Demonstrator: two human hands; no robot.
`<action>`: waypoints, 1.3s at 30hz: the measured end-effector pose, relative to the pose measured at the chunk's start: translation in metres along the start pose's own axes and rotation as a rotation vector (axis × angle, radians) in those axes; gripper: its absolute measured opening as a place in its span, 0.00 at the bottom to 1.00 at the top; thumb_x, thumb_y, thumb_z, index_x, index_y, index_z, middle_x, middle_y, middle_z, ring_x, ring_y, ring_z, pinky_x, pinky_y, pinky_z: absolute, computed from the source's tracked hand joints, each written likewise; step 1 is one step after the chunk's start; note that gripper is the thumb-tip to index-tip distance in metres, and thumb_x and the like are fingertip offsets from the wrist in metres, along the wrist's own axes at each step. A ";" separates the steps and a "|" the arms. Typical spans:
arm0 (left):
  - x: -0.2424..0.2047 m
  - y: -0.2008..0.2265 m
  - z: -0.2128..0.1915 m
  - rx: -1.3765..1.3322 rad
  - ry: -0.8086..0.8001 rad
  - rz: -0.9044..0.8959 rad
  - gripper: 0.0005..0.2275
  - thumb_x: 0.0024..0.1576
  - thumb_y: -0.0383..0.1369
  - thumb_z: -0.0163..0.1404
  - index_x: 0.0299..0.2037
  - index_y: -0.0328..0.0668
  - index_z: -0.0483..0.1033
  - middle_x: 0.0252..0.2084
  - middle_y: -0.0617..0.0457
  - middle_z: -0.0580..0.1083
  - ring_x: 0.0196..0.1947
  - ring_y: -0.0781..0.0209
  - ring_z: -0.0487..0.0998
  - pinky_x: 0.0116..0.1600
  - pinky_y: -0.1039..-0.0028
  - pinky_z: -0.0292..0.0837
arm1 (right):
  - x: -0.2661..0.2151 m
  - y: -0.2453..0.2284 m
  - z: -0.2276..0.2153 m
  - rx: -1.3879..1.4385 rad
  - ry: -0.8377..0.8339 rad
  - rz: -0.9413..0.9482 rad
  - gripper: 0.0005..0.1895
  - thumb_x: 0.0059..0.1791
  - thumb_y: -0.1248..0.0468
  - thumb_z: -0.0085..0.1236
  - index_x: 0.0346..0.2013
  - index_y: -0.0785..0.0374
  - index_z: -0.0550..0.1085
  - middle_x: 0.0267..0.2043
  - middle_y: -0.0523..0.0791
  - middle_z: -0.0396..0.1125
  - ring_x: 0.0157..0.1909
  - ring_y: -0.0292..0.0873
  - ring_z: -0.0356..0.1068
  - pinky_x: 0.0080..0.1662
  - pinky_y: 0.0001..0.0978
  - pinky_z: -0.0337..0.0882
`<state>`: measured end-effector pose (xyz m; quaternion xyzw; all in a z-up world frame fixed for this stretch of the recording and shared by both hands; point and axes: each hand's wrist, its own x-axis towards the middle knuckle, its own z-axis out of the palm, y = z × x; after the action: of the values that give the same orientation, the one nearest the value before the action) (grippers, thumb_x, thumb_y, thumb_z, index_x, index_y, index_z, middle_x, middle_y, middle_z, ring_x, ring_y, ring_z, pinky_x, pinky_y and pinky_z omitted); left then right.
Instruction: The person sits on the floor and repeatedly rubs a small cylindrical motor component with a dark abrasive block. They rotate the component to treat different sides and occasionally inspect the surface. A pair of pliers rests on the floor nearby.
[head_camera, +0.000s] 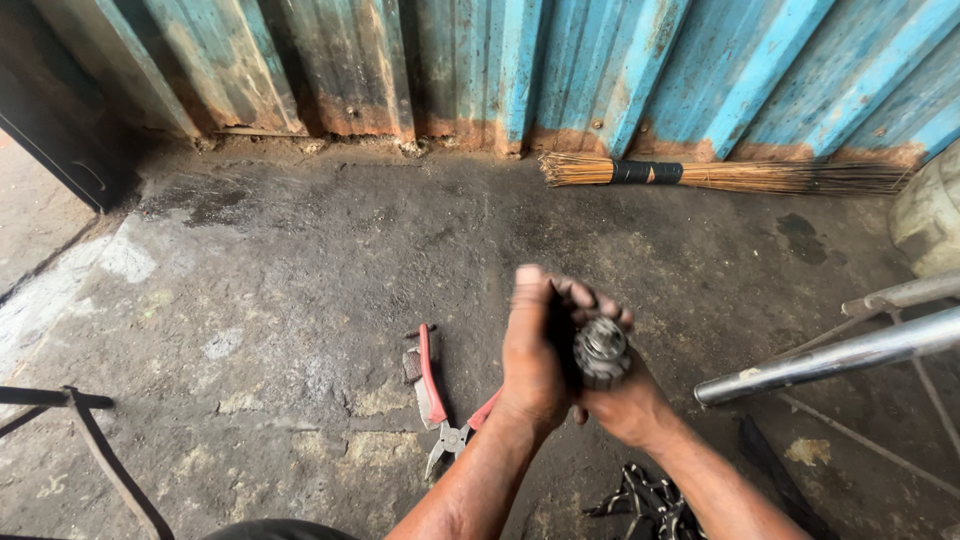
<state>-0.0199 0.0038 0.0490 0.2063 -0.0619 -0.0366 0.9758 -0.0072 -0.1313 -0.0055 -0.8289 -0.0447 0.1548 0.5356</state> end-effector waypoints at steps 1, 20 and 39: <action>0.000 0.001 0.000 0.340 0.071 0.053 0.22 0.60 0.55 0.45 0.35 0.41 0.69 0.33 0.47 0.73 0.38 0.53 0.77 0.49 0.59 0.77 | 0.002 0.001 0.001 -0.109 0.039 0.067 0.16 0.40 0.63 0.64 0.41 0.61 0.74 0.29 0.42 0.76 0.23 0.37 0.75 0.25 0.29 0.78; -0.009 0.004 -0.025 -0.084 -0.468 -0.339 0.19 0.71 0.39 0.44 0.26 0.37 0.69 0.24 0.44 0.71 0.23 0.53 0.74 0.34 0.62 0.72 | -0.036 -0.004 -0.028 0.327 -0.748 0.212 0.15 0.50 0.60 0.66 0.24 0.67 0.76 0.16 0.46 0.65 0.19 0.42 0.75 0.25 0.39 0.71; -0.016 0.013 -0.015 -0.172 -0.536 -0.398 0.20 0.67 0.39 0.46 0.24 0.35 0.67 0.21 0.44 0.67 0.21 0.52 0.71 0.35 0.59 0.70 | -0.052 -0.021 -0.025 0.526 -0.813 0.125 0.16 0.53 0.64 0.64 0.22 0.66 0.73 0.15 0.42 0.63 0.13 0.34 0.63 0.29 0.42 0.80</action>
<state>-0.0332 0.0230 0.0384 0.1145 -0.2715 -0.2841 0.9124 -0.0470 -0.1570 0.0335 -0.5389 -0.1598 0.5037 0.6560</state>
